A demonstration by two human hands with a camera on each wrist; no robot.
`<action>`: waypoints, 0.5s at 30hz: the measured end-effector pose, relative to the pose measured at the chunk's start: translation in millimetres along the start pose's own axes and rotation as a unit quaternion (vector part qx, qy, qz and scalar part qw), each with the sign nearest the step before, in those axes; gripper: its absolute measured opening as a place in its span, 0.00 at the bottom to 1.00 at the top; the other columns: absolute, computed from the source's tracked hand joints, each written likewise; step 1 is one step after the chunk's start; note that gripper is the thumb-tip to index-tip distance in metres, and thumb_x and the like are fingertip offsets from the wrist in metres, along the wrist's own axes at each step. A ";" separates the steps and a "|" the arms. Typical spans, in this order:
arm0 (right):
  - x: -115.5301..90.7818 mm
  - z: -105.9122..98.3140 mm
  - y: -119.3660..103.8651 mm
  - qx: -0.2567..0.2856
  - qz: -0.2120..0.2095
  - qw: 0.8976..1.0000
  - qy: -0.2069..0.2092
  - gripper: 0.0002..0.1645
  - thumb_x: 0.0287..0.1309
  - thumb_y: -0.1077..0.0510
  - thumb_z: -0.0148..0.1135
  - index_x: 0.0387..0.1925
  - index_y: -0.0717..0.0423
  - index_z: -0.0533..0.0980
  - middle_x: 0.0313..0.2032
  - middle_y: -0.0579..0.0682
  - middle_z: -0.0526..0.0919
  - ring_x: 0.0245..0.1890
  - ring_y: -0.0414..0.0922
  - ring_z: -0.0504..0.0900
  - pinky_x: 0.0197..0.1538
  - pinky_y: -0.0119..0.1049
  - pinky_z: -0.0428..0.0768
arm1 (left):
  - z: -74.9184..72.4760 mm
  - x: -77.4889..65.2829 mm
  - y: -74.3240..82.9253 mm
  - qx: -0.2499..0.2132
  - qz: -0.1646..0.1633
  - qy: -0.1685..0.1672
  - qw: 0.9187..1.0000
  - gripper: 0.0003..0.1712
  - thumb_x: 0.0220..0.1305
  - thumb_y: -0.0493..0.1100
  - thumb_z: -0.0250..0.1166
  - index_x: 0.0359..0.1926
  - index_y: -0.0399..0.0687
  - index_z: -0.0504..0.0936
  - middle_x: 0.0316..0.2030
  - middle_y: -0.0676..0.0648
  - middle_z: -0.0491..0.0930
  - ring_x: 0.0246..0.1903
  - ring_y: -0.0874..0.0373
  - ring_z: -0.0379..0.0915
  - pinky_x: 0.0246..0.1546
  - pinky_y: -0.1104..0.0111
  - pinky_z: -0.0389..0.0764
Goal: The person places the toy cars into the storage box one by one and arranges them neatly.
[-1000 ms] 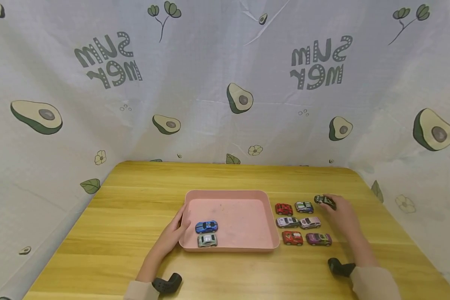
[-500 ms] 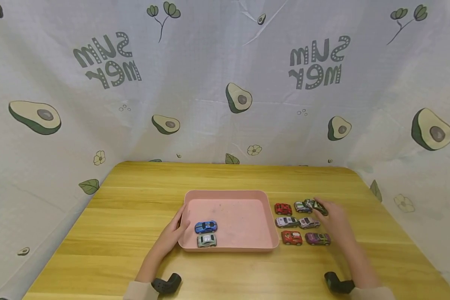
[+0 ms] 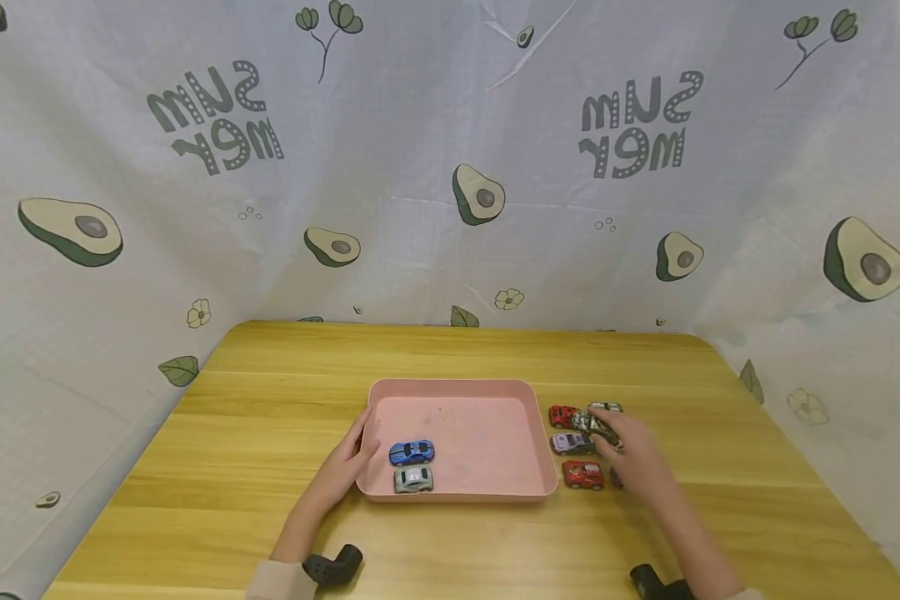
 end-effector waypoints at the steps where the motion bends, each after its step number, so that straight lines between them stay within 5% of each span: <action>1: 0.0 1.4 -2.6 0.001 -0.001 1.000 -0.003 0.25 0.52 0.66 0.61 0.54 0.65 0.71 0.49 0.67 0.76 0.50 0.64 0.73 0.52 0.60 0.71 | 0.0 0.2 0.4 0.000 0.002 -0.001 1.000 0.36 0.65 0.52 0.53 0.70 0.57 0.50 0.70 0.41 0.48 0.69 0.45 0.41 0.68 0.50 0.46; 10: 5.2 19.6 -25.3 0.024 0.012 0.999 -0.041 0.24 0.54 0.62 0.60 0.55 0.60 0.72 0.52 0.62 0.76 0.54 0.61 0.71 0.54 0.59 0.70 | 0.2 -0.5 -0.4 0.003 -0.001 0.003 1.000 0.36 0.65 0.53 0.53 0.70 0.57 0.49 0.70 0.42 0.48 0.69 0.45 0.41 0.68 0.49 0.47; 15: 14.1 28.1 -38.3 0.029 -0.015 0.999 -0.042 0.24 0.54 0.60 0.61 0.54 0.59 0.73 0.51 0.59 0.78 0.53 0.58 0.73 0.54 0.55 0.72 | 1.1 0.2 -1.0 0.004 -0.001 0.002 1.000 0.36 0.65 0.53 0.53 0.70 0.58 0.49 0.70 0.42 0.48 0.69 0.45 0.42 0.68 0.49 0.47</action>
Point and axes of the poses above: each hand's wrist, its own x-axis towards the middle knuckle, its own z-axis out of the palm, y = z × x, the point moved 2 cm from there along x, towards the middle knuckle
